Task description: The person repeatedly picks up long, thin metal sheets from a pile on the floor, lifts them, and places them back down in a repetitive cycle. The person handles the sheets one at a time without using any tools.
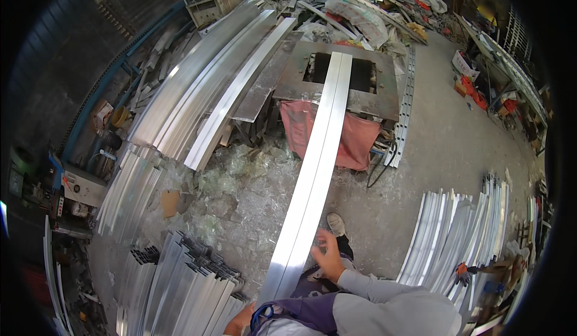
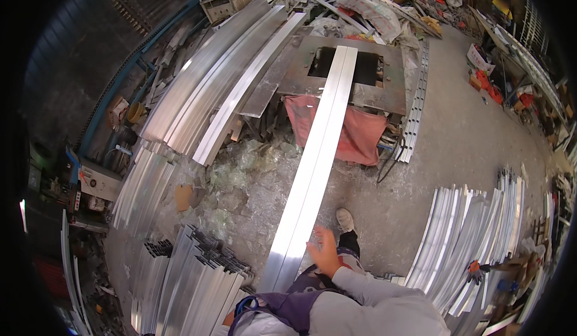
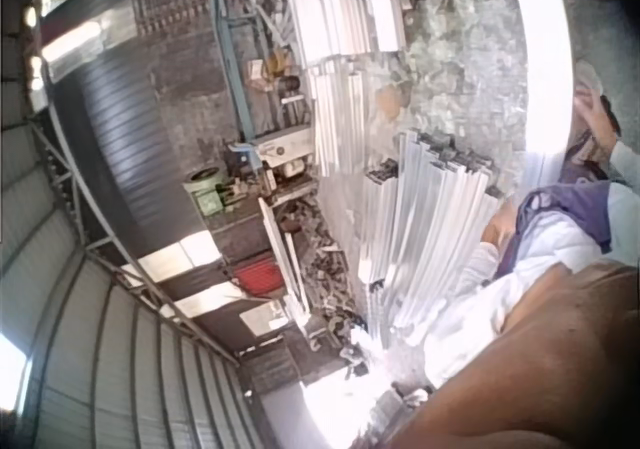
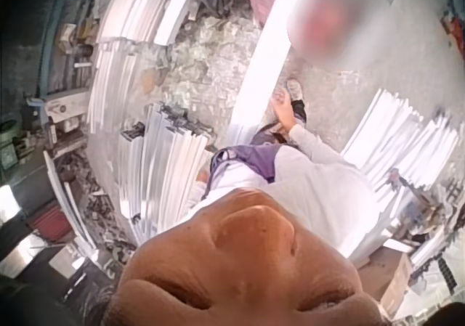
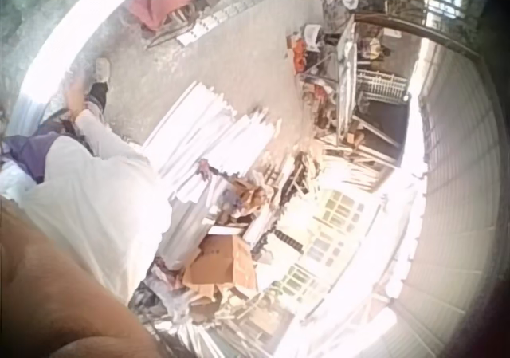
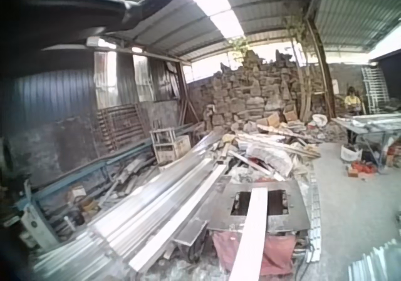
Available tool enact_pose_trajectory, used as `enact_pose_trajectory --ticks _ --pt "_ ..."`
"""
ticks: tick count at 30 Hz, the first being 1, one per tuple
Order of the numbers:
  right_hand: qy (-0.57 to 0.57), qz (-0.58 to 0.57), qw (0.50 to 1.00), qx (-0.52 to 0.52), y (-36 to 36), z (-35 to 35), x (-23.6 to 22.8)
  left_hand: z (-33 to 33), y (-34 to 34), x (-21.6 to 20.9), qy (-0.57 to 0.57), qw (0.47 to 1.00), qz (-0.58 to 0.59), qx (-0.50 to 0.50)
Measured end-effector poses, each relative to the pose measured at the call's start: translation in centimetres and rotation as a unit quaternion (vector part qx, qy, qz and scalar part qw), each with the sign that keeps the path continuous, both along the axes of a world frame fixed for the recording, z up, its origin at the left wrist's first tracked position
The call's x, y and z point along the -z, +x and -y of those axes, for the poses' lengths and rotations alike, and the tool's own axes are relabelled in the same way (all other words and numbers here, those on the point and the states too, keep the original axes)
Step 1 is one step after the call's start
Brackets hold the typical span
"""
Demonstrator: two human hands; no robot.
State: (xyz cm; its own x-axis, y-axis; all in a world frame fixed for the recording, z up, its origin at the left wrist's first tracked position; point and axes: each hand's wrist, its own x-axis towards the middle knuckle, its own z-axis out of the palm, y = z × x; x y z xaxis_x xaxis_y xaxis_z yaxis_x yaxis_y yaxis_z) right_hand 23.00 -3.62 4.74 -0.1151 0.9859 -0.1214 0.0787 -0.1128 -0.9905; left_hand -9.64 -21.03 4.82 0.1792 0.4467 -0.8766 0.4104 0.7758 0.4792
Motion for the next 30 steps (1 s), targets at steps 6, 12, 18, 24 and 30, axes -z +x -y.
enact_pose_trajectory --ticks 6,12,18,24,30 --pt "-0.341 -0.338 0.871 -0.101 -0.4 -3.2 1.6 -10.7 6.1 -2.6 0.098 0.994 0.006 0.045" --pt "-0.251 -0.408 0.875 0.072 2.4 -16.5 4.3 -24.3 14.0 -5.2 0.195 0.980 0.029 0.008" --pt "-0.049 -0.202 0.951 0.227 5.4 -32.7 1.9 -37.4 22.6 -0.1 0.397 0.916 0.064 0.000" --pt "-0.024 -0.085 0.957 0.276 10.8 -47.5 2.9 -52.6 27.9 -1.4 0.326 0.940 0.103 0.001" --pt "-0.037 -0.033 0.963 0.265 11.9 -51.4 2.6 -55.8 27.8 -2.3 0.327 0.932 0.159 -0.004"
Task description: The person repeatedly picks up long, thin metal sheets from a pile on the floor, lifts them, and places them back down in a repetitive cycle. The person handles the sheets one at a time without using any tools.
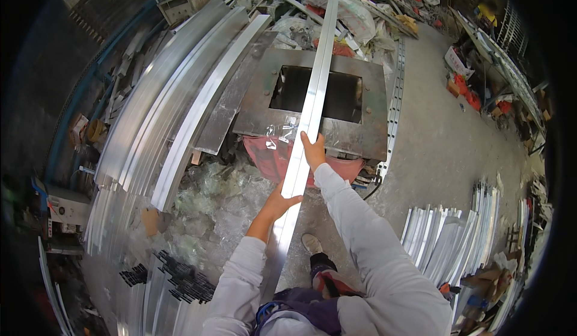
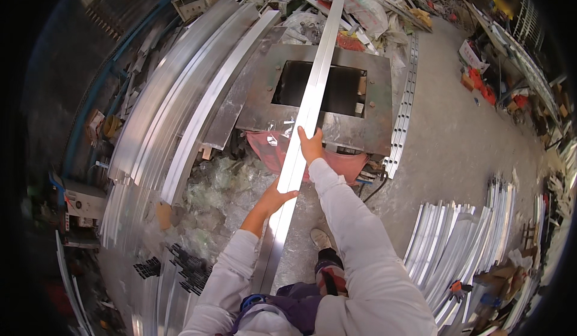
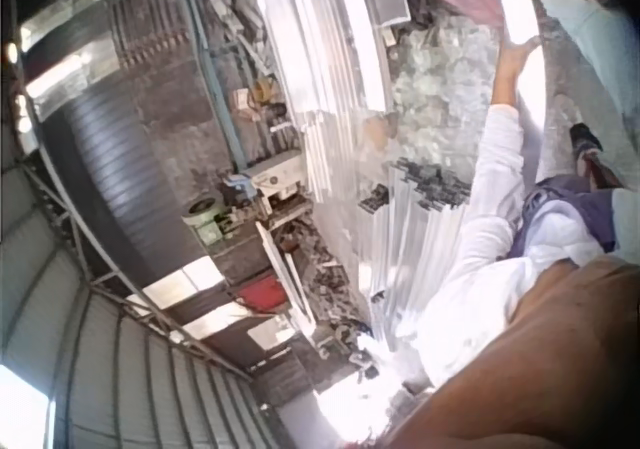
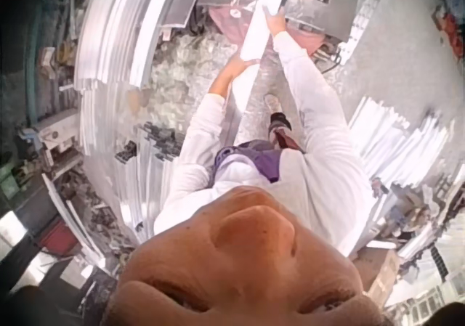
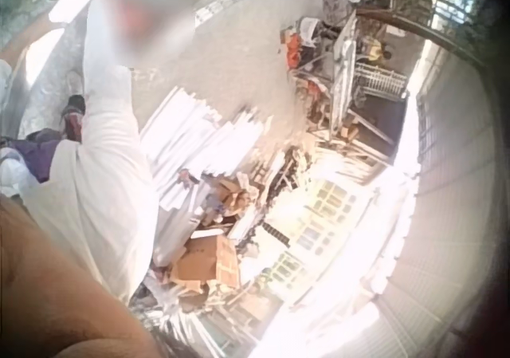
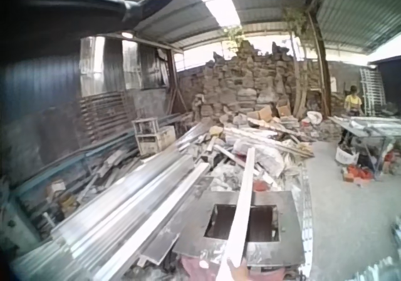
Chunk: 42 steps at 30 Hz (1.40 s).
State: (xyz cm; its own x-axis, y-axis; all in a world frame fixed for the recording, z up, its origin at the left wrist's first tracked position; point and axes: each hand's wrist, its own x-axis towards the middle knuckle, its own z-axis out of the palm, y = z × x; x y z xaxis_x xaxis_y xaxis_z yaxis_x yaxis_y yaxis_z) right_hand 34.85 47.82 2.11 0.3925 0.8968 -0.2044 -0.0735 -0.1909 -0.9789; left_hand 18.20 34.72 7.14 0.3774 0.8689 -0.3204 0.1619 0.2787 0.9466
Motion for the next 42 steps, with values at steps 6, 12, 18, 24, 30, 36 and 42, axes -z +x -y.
enact_pose_trajectory --ticks 6,12,18,24,30,36,42 --pt "-0.018 -0.221 0.968 -0.117 -1.6 7.4 0.4 12.7 -9.3 5.3 -0.041 0.996 -0.082 0.010" --pt "-0.004 -0.383 0.915 -0.124 -4.2 15.6 -0.3 36.6 -18.2 0.3 -0.205 0.957 -0.202 0.018" --pt "0.006 -0.560 0.806 -0.194 -9.6 25.1 0.8 57.8 -26.9 0.2 -0.354 0.891 -0.282 0.025" --pt "0.013 -0.418 0.885 -0.204 -16.4 30.8 -6.0 63.8 -32.2 6.0 -0.258 0.868 -0.424 -0.005" --pt "0.216 -0.060 0.960 -0.170 -17.9 31.2 -15.9 54.1 -29.1 4.1 -0.063 0.935 -0.267 -0.225" --pt "0.395 0.140 0.881 -0.219 -19.5 34.0 -24.4 45.9 -25.1 -9.2 0.083 0.963 -0.170 -0.191" --pt "0.398 0.327 0.755 -0.407 -21.5 38.5 -24.8 45.0 -24.2 -25.3 0.435 0.831 -0.311 -0.154"
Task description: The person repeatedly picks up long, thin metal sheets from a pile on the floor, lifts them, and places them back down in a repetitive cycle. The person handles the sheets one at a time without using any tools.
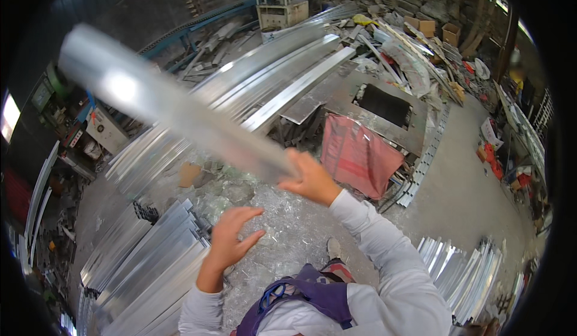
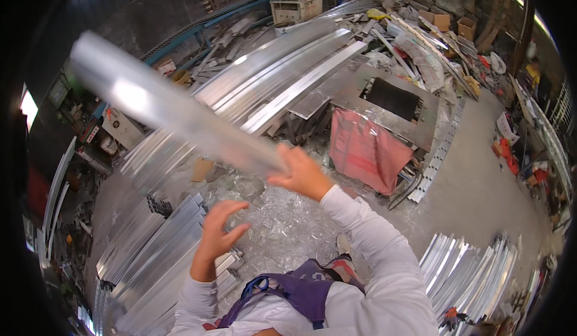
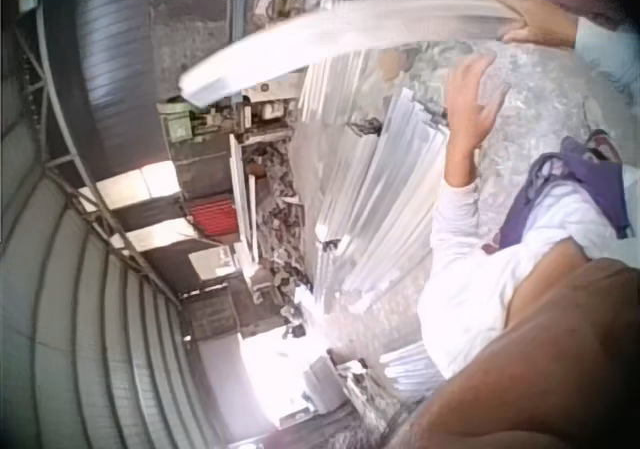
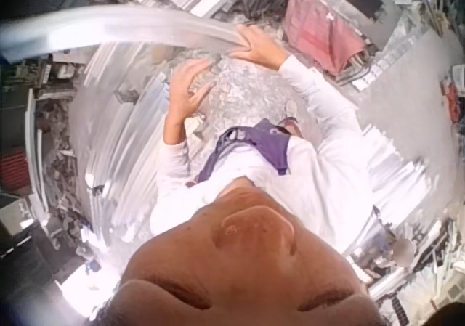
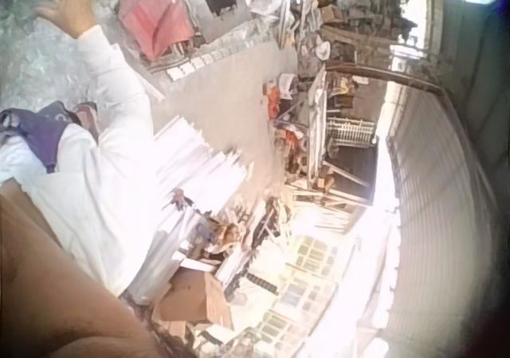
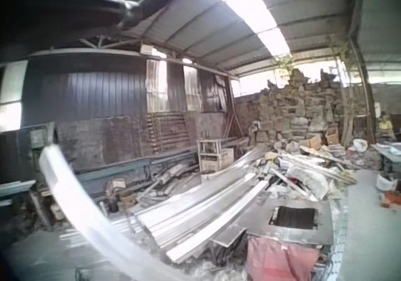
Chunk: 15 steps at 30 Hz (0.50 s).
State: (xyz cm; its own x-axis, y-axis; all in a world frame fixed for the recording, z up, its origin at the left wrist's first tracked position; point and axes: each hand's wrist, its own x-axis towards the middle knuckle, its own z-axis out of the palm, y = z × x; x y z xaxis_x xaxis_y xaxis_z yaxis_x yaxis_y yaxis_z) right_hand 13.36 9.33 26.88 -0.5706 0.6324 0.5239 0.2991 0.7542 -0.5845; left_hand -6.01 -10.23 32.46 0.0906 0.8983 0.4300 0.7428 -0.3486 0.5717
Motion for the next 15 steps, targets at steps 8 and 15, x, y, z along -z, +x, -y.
enact_pose_trajectory --ticks 8,15 --pt "-0.099 0.264 0.932 -0.227 0.8 6.8 7.7 -1.8 -9.7 7.6 -0.291 0.935 -0.160 -0.122" --pt "-0.030 0.359 0.887 -0.289 6.1 1.0 12.2 0.1 -8.3 24.0 -0.654 0.751 0.090 0.026"
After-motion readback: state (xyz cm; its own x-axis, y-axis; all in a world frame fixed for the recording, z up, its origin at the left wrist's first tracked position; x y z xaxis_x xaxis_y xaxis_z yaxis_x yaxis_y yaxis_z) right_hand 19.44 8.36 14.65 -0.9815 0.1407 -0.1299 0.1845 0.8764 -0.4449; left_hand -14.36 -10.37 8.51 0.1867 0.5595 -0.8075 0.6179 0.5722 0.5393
